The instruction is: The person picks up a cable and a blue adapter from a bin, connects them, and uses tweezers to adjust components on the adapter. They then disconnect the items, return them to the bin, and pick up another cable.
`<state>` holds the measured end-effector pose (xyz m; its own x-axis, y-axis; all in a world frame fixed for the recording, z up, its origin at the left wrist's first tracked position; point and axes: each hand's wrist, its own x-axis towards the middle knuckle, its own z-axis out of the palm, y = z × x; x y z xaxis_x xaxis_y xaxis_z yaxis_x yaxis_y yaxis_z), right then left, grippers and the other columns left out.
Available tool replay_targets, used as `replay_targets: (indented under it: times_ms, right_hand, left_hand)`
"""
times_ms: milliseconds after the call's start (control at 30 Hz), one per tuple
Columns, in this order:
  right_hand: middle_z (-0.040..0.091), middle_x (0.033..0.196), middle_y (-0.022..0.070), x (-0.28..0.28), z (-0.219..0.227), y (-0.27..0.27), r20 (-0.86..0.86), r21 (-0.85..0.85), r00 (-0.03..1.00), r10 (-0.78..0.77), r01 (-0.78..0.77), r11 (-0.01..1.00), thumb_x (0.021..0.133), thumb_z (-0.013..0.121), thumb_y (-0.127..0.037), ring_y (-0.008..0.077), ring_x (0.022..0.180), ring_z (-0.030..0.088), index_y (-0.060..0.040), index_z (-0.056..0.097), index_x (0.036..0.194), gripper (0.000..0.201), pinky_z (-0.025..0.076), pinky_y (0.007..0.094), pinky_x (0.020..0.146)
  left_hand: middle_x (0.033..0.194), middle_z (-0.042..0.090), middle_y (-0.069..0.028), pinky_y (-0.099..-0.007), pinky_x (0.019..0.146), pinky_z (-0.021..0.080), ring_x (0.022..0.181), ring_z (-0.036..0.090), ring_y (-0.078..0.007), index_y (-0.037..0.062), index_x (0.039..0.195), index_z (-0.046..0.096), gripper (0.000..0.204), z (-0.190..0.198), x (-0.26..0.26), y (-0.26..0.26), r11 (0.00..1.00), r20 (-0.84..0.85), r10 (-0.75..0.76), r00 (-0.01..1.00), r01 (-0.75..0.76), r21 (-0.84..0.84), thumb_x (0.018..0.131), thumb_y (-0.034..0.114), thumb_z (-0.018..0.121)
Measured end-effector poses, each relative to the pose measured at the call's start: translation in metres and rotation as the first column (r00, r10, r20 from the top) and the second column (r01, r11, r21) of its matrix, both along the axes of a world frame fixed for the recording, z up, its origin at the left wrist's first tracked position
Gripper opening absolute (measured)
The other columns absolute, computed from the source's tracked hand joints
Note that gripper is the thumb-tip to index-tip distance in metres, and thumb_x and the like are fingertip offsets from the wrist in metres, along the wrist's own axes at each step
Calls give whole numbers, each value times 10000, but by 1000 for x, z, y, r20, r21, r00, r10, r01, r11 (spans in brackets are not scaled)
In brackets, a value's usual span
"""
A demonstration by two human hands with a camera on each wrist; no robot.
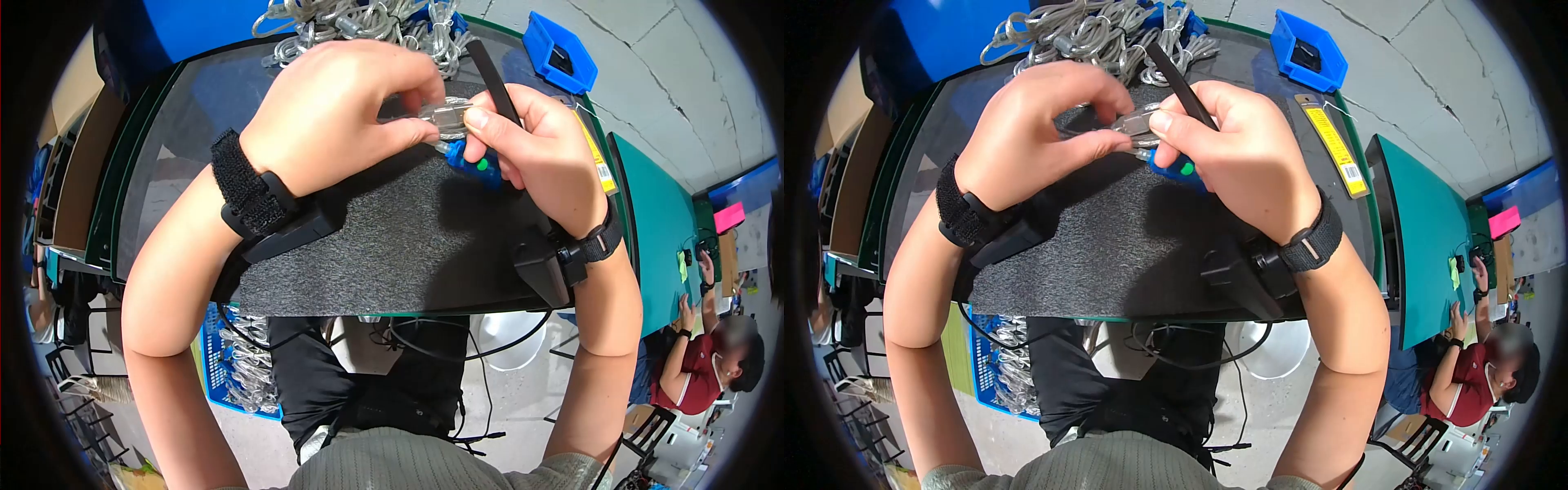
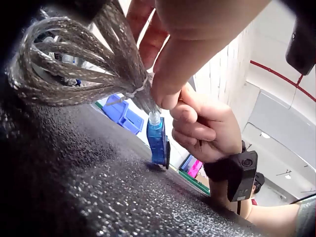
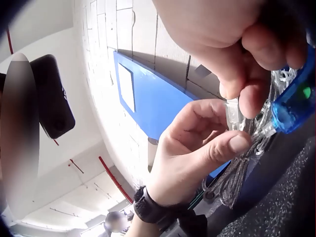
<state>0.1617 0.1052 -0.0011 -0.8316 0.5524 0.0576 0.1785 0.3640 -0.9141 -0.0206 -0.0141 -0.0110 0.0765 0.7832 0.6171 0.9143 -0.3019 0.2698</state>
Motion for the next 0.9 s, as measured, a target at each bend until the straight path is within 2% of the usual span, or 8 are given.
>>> replay_targets:
  times_ms: [200, 267, 400, 500, 567, 600, 667, 900]
  right_hand:
    - [650, 717, -17, -2, 1, -1, 19, 16, 999, 50, -50, 999, 899, 598, -272, 26, 537, 455, -55, 651, 922, 225, 359, 193, 482]
    - [645, 732, -2, -1, 3, 0, -68, -72, 997, 31, -36, 997, 946, 528, -278, 30, 531, 439, -43, 633, 926, 259, 358, 195, 494]
    - [619, 883, 16, -1, 0, 13, -486, 106, 874, 18, 39, 994, 1022, 355, -321, 50, 699, 483, -46, 600, 958, 374, 397, 213, 647]
    - [582, 952, 0, 6, 1, 26, -579, 166, 815, 6, 111, 980, 1026, 356, -354, 47, 740, 497, -47, 602, 993, 395, 404, 209, 658]
    - [546, 960, -14, 11, 6, 29, -594, -42, 805, 10, -43, 998, 1015, 398, -378, 53, 782, 521, -45, 601, 1053, 392, 433, 213, 689]
    - [546, 960, -14, 10, 6, 27, -593, -42, 805, 9, -43, 998, 1015, 398, -378, 53, 782, 521, -45, 601, 1053, 392, 433, 213, 689]
    - [588, 987, 9, 6, 5, 21, -636, 34, 771, -5, 34, 999, 993, 480, -338, 70, 832, 567, -30, 621, 1045, 343, 482, 225, 731]
    - [656, 1017, 84, 2, -1, 19, -556, 261, 815, 163, -15, 965, 923, 610, -152, 134, 849, 636, 28, 652, 1025, 211, 543, 275, 772]
  left_hand:
    - [753, 623, -89, -317, 644, 496, 715, 633, -229, 35, 885, 644, 189, 3, 2, -5, 994, 8, -1, 1000, 2, -108, 725, 100, 720]
    - [756, 626, -86, -317, 642, 497, 718, 634, -222, 36, 875, 647, 180, 2, 1, -5, 992, 35, 24, 999, -20, -122, 730, 121, 712]
    - [753, 624, -82, -316, 642, 498, 716, 633, -219, 43, 883, 651, 186, 0, 0, -5, 995, 15, 20, 1000, -18, -100, 730, 128, 715]
    - [757, 624, -82, -315, 641, 498, 715, 632, -220, 51, 899, 660, 193, 0, 0, -4, 993, 12, 13, 1000, -12, -115, 733, 134, 712]
    - [765, 622, -81, -316, 638, 497, 716, 634, -220, 60, 915, 674, 196, 0, 0, -4, 995, -12, 3, 1000, -4, -97, 736, 131, 708]
    - [765, 622, -81, -316, 638, 497, 716, 634, -220, 60, 915, 674, 196, 0, 1, -4, 995, -12, 2, 1000, -3, -97, 736, 131, 708]
    - [778, 619, -82, -319, 632, 494, 714, 629, -233, 64, 925, 685, 199, 1, 2, -6, 997, -21, -9, 1000, 7, -81, 739, 131, 703]
    - [784, 611, -85, -345, 620, 486, 714, 614, -272, 60, 920, 686, 187, 2, 5, -8, 1000, -90, -9, 996, 8, -11, 743, 123, 691]
